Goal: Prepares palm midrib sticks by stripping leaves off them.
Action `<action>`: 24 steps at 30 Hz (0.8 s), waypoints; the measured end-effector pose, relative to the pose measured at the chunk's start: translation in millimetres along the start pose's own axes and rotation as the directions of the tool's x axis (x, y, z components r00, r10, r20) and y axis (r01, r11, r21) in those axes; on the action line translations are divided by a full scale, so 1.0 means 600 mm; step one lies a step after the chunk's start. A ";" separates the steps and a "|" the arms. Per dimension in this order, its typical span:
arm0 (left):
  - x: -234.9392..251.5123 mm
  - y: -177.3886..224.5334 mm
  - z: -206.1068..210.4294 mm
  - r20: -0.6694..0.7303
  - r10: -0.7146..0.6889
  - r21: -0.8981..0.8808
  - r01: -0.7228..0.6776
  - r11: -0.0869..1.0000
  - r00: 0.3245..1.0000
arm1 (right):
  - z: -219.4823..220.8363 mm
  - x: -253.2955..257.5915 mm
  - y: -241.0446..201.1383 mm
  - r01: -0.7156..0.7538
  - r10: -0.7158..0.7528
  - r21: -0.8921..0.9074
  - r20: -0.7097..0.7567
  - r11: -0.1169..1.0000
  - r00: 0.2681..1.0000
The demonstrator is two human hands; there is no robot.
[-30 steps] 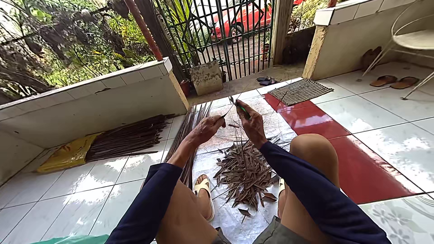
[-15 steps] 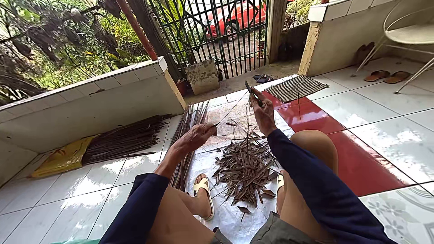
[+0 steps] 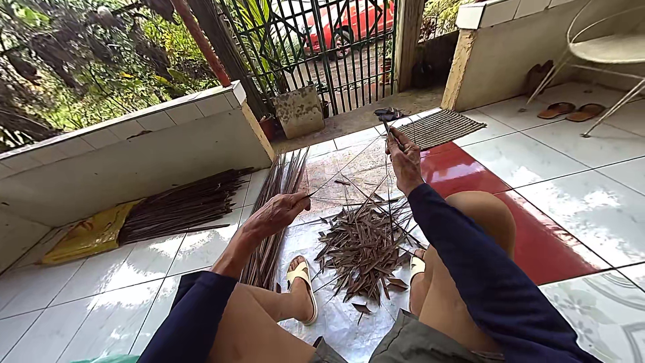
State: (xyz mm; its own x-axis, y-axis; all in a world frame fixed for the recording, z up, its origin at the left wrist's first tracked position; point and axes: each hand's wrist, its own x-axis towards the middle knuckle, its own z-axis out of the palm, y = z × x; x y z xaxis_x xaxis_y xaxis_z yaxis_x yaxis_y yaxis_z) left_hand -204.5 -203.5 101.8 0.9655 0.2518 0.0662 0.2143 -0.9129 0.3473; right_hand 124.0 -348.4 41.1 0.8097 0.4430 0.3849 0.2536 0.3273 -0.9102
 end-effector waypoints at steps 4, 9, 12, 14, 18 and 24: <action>-0.005 -0.007 0.001 0.009 -0.002 0.003 0.002 1.000 1.000 | -0.005 0.003 0.000 -0.042 0.042 0.077 -0.002 0.996 0.999; -0.011 -0.012 0.000 0.006 -0.016 0.012 0.015 1.000 1.000 | -0.017 0.003 -0.023 -0.127 0.122 0.132 0.050 0.983 0.991; -0.013 -0.014 -0.001 0.000 -0.008 0.011 0.008 1.000 1.000 | -0.020 0.003 -0.021 -0.186 0.180 0.106 0.064 0.977 0.982; -0.013 -0.014 -0.003 -0.003 -0.012 0.020 0.012 1.000 1.000 | -0.020 0.005 -0.008 -0.238 0.237 0.029 0.042 0.971 0.971; -0.026 -0.024 -0.016 0.006 -0.079 0.011 0.079 0.997 0.997 | -0.030 0.014 0.047 -0.217 0.211 -0.175 -0.049 0.960 0.976; -0.036 -0.037 -0.024 -0.144 -0.159 0.074 0.171 0.983 0.977 | -0.070 -0.013 0.078 -0.098 0.446 -0.610 0.450 0.786 0.774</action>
State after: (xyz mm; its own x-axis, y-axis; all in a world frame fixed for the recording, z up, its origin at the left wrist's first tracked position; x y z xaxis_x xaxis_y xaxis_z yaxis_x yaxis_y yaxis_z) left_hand -232.2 -184.3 106.3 0.8876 0.4374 0.1443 0.3864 -0.8776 0.2836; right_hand 152.0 -371.5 -10.9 0.5015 0.8643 -0.0391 0.4429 -0.2953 -0.8466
